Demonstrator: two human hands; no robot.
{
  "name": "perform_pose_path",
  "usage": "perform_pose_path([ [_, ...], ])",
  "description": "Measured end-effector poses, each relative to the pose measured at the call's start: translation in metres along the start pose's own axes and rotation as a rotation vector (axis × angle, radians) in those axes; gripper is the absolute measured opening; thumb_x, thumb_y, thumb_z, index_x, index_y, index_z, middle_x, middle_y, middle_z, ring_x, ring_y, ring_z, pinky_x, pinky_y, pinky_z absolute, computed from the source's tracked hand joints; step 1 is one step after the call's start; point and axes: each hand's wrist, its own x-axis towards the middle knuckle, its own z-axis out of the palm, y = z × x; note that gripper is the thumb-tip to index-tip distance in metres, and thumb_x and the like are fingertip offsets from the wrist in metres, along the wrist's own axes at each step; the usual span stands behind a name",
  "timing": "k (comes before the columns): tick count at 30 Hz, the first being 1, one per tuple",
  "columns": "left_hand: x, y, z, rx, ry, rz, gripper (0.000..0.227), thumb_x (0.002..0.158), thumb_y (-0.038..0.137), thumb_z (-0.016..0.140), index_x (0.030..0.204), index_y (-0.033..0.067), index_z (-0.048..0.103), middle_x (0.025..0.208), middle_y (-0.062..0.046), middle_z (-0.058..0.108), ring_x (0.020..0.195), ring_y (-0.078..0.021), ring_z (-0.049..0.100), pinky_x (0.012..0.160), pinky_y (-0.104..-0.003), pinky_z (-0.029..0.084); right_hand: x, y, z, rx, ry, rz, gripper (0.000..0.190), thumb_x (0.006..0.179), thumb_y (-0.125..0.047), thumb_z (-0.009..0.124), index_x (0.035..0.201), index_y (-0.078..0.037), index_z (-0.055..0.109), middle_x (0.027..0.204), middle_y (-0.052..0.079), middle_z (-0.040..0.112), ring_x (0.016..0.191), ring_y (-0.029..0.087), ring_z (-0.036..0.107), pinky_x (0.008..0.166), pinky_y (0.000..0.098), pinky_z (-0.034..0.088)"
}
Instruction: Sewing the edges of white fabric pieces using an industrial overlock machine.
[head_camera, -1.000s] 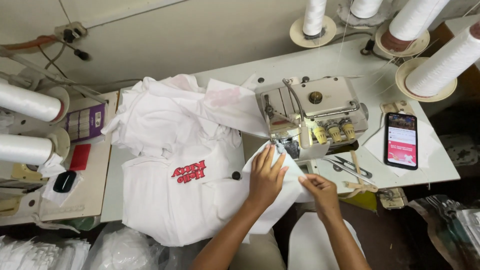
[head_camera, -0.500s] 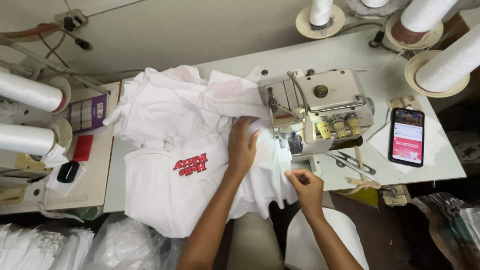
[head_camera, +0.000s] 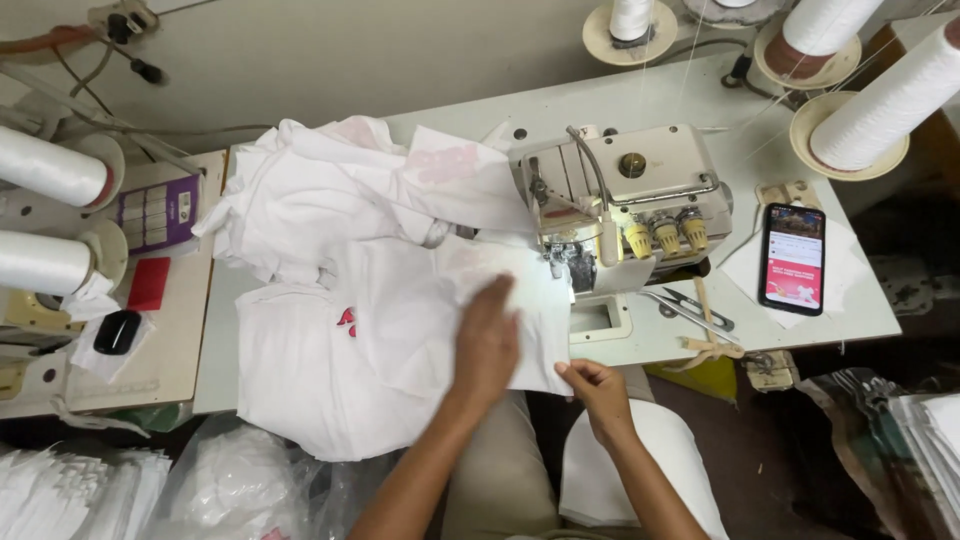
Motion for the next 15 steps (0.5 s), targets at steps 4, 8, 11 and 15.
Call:
perform_pose_path([
  [4, 0.002, 0.027, 0.031, -0.1, -0.116, 0.0, 0.043, 0.102, 0.009, 0.056, 0.142, -0.0064, 0.055, 0.138, -0.027, 0.061, 0.135, -0.04, 0.055, 0.117, -0.048, 0.039, -0.034, -0.03, -0.002, 0.061, 0.051, 0.025, 0.023, 0.085, -0.014, 0.086, 0.098, 0.004, 0.082, 0.068, 0.013, 0.065, 0.06, 0.019, 0.061, 0.059, 0.0303, 0.054],
  [8, 0.008, 0.016, 0.05, 0.036, -0.102, -0.01, 0.049, 0.104, 0.01, 0.052, 0.15, -0.0075, 0.043, 0.145, -0.028, 0.055, 0.141, -0.0386, 0.049, 0.119, -0.052, 0.031, -0.029, -0.033, -0.004, 0.057, 0.087, -0.031, 0.017, 0.082, -0.008, 0.088, 0.092, 0.004, 0.082, 0.066, 0.013, 0.063, 0.058, 0.019, 0.059, 0.057, 0.0304, 0.052],
  [11, 0.025, 0.001, 0.062, 0.078, -0.102, -0.03, 0.052, 0.105, 0.015, 0.048, 0.153, -0.0052, 0.04, 0.149, -0.027, 0.053, 0.143, -0.0361, 0.048, 0.12, -0.052, 0.029, -0.006, -0.041, 0.002, 0.079, 0.09, -0.101, 0.014, 0.082, -0.009, 0.088, 0.085, 0.003, 0.08, 0.062, 0.01, 0.06, 0.054, 0.017, 0.058, 0.055, 0.028, 0.05],
  [15, 0.057, -0.029, 0.078, 0.135, -0.154, -0.04, 0.054, 0.103, 0.017, 0.043, 0.153, -0.0028, 0.039, 0.153, -0.024, 0.051, 0.145, -0.0313, 0.047, 0.12, -0.051, 0.029, 0.017, -0.062, 0.01, 0.101, 0.073, -0.189, 0.018, 0.085, -0.013, 0.086, 0.084, 0.004, 0.078, 0.06, 0.008, 0.06, 0.054, 0.014, 0.058, 0.053, 0.0265, 0.05],
])
